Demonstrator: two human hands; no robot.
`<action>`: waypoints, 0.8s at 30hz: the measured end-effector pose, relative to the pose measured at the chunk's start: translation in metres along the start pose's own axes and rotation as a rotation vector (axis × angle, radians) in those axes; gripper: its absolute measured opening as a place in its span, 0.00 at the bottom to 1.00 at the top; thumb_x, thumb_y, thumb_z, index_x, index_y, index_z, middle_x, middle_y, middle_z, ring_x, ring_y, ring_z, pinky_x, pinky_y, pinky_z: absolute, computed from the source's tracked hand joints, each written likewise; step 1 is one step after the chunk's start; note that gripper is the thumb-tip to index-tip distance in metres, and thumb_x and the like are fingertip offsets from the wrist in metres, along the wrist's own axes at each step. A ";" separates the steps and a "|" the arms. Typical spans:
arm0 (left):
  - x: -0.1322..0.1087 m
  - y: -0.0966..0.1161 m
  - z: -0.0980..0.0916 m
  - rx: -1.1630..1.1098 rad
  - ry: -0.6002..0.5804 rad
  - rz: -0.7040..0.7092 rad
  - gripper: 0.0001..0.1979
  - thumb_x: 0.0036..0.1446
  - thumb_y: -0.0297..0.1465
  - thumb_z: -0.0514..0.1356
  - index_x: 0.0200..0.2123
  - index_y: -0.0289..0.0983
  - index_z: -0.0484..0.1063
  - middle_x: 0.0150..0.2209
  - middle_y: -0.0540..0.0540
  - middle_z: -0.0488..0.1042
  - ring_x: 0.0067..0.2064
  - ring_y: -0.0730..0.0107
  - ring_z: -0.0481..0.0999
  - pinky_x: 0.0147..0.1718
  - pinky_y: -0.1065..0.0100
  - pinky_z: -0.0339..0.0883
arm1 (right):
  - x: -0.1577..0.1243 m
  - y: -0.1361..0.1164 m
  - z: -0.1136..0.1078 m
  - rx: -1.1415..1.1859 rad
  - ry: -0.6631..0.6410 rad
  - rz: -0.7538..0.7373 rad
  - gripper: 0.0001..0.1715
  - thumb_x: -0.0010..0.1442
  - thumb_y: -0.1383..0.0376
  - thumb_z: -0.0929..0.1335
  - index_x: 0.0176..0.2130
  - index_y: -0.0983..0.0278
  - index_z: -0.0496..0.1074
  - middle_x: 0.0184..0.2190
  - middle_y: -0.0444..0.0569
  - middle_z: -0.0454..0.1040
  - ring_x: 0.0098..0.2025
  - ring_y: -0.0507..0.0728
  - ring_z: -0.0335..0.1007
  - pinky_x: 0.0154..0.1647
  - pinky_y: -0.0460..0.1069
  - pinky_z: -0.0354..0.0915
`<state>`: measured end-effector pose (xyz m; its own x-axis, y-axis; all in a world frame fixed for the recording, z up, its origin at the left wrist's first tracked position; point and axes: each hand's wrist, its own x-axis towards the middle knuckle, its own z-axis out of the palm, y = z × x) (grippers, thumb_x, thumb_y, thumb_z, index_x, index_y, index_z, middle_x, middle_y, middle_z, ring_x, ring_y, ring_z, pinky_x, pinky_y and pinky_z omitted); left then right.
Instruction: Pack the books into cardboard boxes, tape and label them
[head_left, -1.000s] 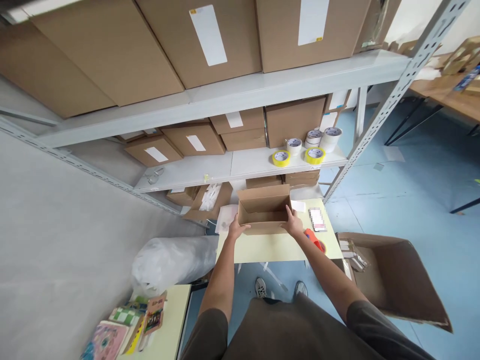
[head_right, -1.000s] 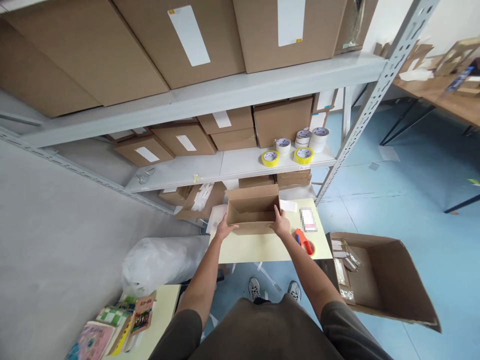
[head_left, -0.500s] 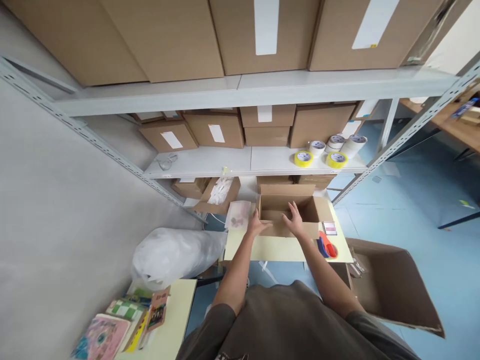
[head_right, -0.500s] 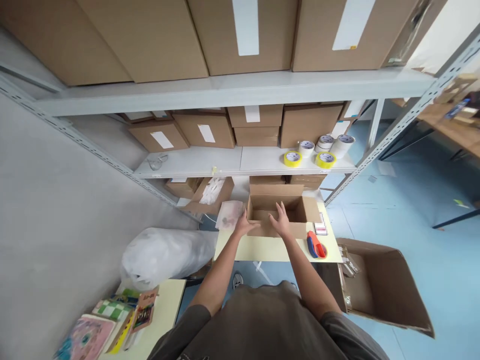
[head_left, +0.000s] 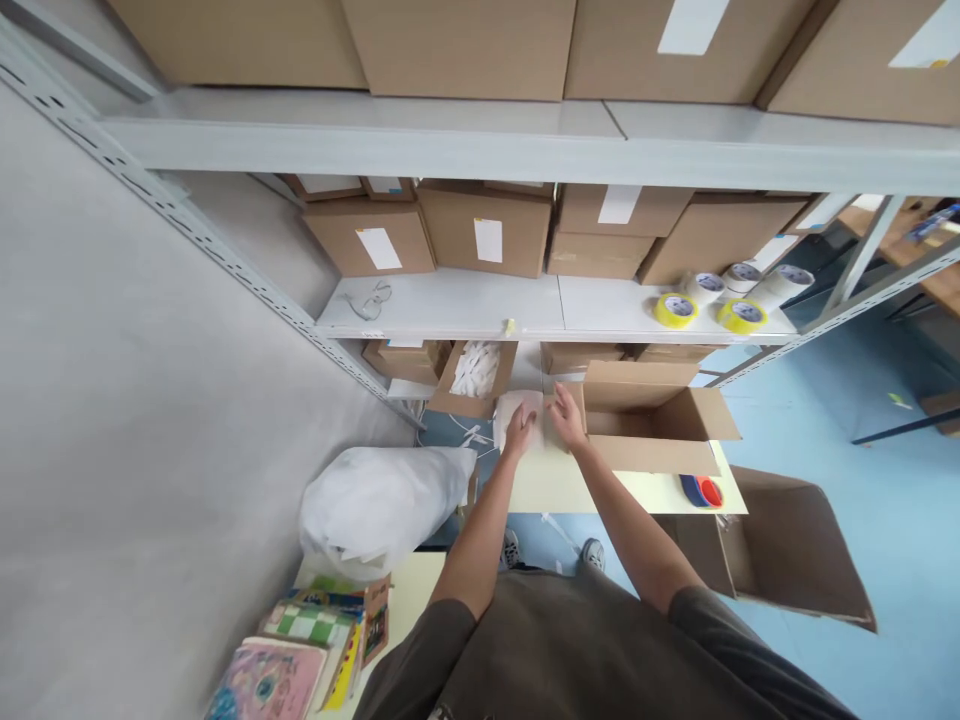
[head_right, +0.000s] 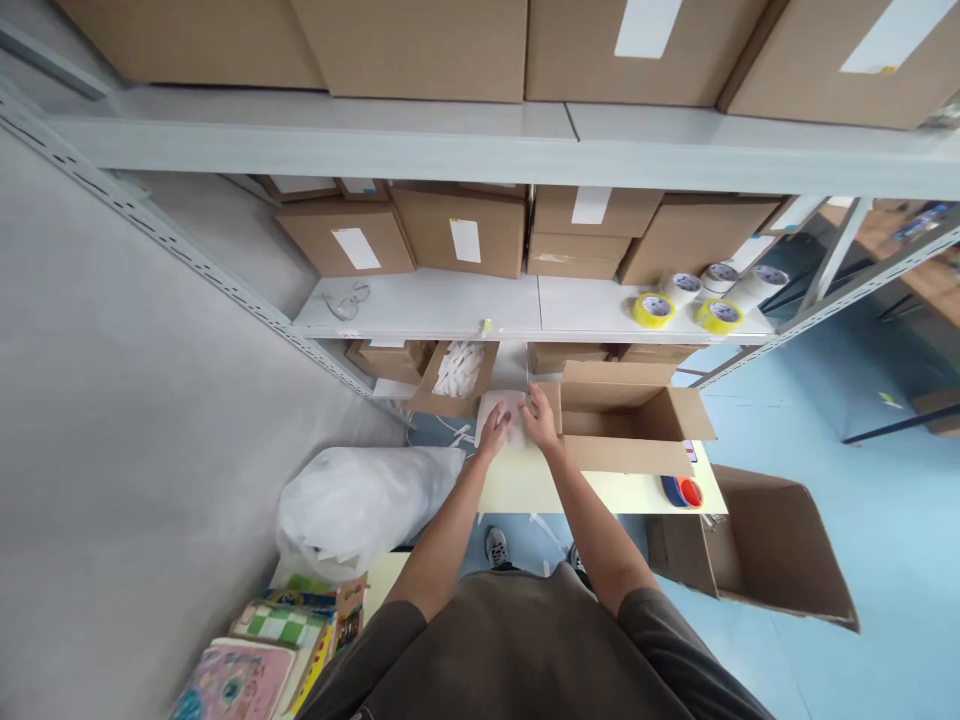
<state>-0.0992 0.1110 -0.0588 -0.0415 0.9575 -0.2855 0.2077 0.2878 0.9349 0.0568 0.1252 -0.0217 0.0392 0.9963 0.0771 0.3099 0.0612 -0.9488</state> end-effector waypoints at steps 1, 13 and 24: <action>0.000 -0.008 -0.004 0.002 0.004 -0.030 0.36 0.69 0.49 0.58 0.74 0.39 0.61 0.75 0.38 0.62 0.75 0.53 0.61 0.70 0.56 0.58 | -0.001 0.002 0.009 -0.024 -0.011 0.023 0.43 0.68 0.47 0.66 0.75 0.58 0.60 0.76 0.56 0.60 0.77 0.64 0.55 0.71 0.61 0.63; 0.030 -0.110 -0.016 0.086 0.120 -0.287 0.34 0.64 0.29 0.62 0.71 0.30 0.61 0.76 0.27 0.57 0.78 0.46 0.52 0.74 0.53 0.47 | -0.027 0.128 0.082 -0.364 -0.156 0.376 0.41 0.67 0.53 0.68 0.73 0.63 0.64 0.74 0.58 0.62 0.78 0.66 0.53 0.77 0.60 0.53; 0.021 -0.145 -0.031 0.115 0.118 -0.383 0.13 0.59 0.25 0.62 0.48 0.35 0.78 0.48 0.39 0.82 0.58 0.50 0.76 0.60 0.59 0.64 | -0.044 0.176 0.086 -0.362 -0.158 0.498 0.34 0.64 0.55 0.67 0.66 0.59 0.72 0.62 0.56 0.78 0.64 0.65 0.75 0.66 0.60 0.68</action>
<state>-0.1607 0.0898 -0.1939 -0.2477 0.7794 -0.5755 0.2629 0.6258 0.7344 0.0278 0.0973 -0.2188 0.1292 0.8985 -0.4195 0.5937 -0.4089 -0.6931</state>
